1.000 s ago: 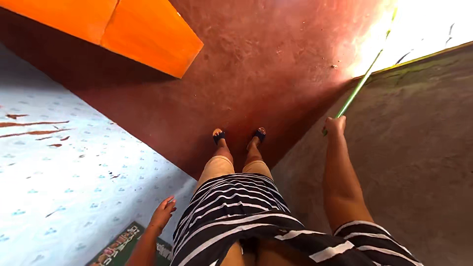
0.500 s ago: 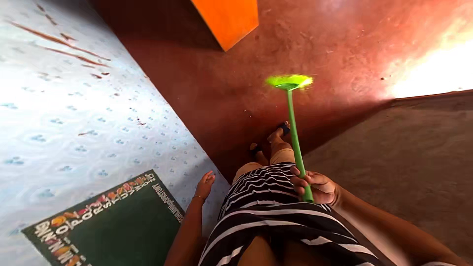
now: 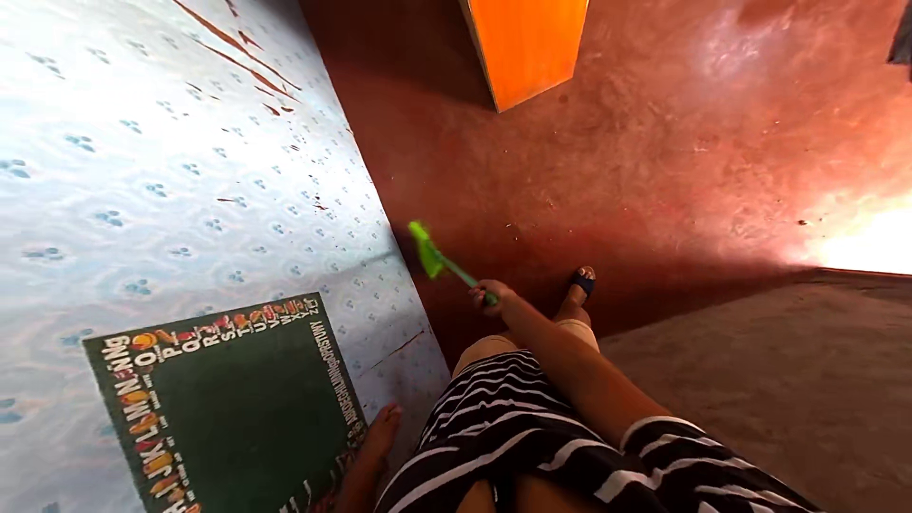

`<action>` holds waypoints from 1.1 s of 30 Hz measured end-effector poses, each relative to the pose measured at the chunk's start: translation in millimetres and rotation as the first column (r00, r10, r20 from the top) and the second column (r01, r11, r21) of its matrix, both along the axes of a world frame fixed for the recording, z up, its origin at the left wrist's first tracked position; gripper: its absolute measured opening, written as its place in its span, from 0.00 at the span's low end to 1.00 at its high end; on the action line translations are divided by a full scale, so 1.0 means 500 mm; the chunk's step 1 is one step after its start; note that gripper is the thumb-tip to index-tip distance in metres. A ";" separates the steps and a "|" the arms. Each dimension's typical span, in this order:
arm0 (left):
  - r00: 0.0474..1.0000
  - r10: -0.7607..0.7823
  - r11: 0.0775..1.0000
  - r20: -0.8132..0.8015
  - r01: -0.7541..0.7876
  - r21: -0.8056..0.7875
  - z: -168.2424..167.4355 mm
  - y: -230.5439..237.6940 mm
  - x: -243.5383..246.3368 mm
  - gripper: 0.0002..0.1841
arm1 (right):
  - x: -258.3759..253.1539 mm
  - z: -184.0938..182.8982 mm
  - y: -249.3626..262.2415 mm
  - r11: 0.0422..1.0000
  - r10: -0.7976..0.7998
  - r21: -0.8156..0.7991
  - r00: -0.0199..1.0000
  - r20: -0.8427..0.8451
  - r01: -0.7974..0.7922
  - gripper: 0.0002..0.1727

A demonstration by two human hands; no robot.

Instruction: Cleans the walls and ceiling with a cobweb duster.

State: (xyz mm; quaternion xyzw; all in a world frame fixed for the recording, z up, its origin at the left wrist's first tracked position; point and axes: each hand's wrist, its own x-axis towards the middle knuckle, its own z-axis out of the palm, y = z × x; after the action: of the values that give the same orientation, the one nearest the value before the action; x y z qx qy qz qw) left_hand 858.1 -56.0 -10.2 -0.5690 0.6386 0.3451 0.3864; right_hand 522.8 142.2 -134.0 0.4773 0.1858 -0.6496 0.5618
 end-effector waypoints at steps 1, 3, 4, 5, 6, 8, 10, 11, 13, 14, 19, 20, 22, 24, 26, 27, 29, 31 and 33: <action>0.997 0.073 0.996 -0.029 -0.075 -0.043 0.004 0.014 -0.007 0.26 | -0.027 -0.019 0.086 0.994 -0.097 0.042 0.995 -0.007 0.097 0.05; 0.990 0.135 0.988 -0.046 -0.138 -0.066 0.006 0.046 -0.028 0.25 | -0.069 -0.042 0.322 0.925 -0.378 0.076 0.923 0.072 0.373 0.10; 0.994 0.110 0.993 -0.026 -0.111 -0.030 0.000 0.063 -0.045 0.25 | -0.087 -0.032 0.454 0.852 -0.524 0.097 0.844 0.115 0.515 0.12; 0.999 0.040 0.999 0.009 -0.040 0.031 -0.009 0.080 -0.064 0.26 | -0.100 -0.006 0.582 0.783 -0.622 0.121 0.774 0.120 0.610 0.15; 0.997 -0.059 0.993 0.048 0.054 0.101 -0.019 0.094 -0.088 0.26 | -0.107 0.017 0.703 0.726 -0.687 0.142 0.721 0.092 0.673 0.18; 0.968 -0.237 0.957 0.085 0.218 0.192 -0.036 0.128 -0.153 0.26 | -0.122 0.063 0.913 0.647 -0.747 0.187 0.664 -0.042 0.740 0.20; 0.966 -0.256 0.949 0.044 0.242 0.202 -0.042 0.166 -0.242 0.27 | -0.164 0.091 1.063 0.649 -0.647 0.309 0.718 -0.257 0.695 0.19; 0.970 -0.244 0.951 -0.003 0.240 0.194 -0.037 0.184 -0.294 0.27 | -0.191 0.092 1.116 0.667 -0.506 0.424 0.791 -0.345 0.612 0.16; 0.964 -0.238 0.950 -0.118 0.256 0.179 -0.022 0.214 -0.395 0.28 | -0.260 0.075 1.165 0.576 -0.022 0.765 0.941 -0.337 0.287 0.08; 0.955 -0.240 0.946 -0.172 0.270 0.178 -0.012 0.226 -0.437 0.28 | -0.290 0.055 1.163 0.384 0.278 0.922 0.944 -0.175 0.057 0.03; 0.930 -0.204 0.961 -0.307 0.250 0.118 0.044 0.236 -0.533 0.27 | -0.363 -0.014 1.049 0.146 0.510 0.985 0.846 -0.155 0.093 0.24; 0.932 -0.196 0.964 -0.306 0.240 0.112 0.046 0.227 -0.528 0.27 | -0.361 -0.005 1.026 0.309 0.310 0.860 0.812 -0.495 0.406 0.08; 0.948 -0.201 0.963 -0.247 0.237 0.125 0.041 0.206 -0.505 0.27 | -0.350 0.017 1.009 0.503 -0.333 0.165 0.367 -0.869 0.848 0.19; 0.965 -0.216 0.958 -0.151 0.240 0.159 0.031 0.181 -0.472 0.28 | -0.342 0.047 0.964 0.499 -0.473 0.089 0.357 -0.805 0.862 0.27; 0.975 -0.217 0.950 -0.056 0.224 0.216 0.015 0.142 -0.442 0.28 | -0.331 0.089 0.858 0.616 -0.241 0.412 0.659 -0.713 0.671 0.25; 0.981 -0.194 0.951 -0.023 0.194 0.242 0.007 0.121 -0.429 0.28 | -0.321 0.113 0.794 0.708 -0.135 0.454 0.735 -0.665 0.541 0.27; 0.997 -0.073 0.959 0.013 0.066 0.277 -0.010 0.072 -0.400 0.27 | -0.270 0.183 0.666 0.873 -0.040 0.359 0.783 -0.621 0.329 0.27; 1.000 -0.017 0.954 0.027 0.008 0.299 -0.044 0.000 -0.381 0.27 | -0.203 0.246 0.565 0.983 -0.076 0.086 0.792 -0.606 0.160 0.12; 0.995 -0.099 0.946 0.008 0.092 0.310 -0.092 -0.099 -0.380 0.27 | -0.161 0.279 0.484 0.980 -0.094 -0.197 0.842 -0.531 -0.015 0.12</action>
State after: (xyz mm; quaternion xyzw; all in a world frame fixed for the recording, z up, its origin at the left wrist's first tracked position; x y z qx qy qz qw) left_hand 668.2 -105.7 -56.0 -0.4741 0.5988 0.4150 0.4944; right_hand 442.5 384.4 5.5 0.2232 0.2619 -0.7837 0.5171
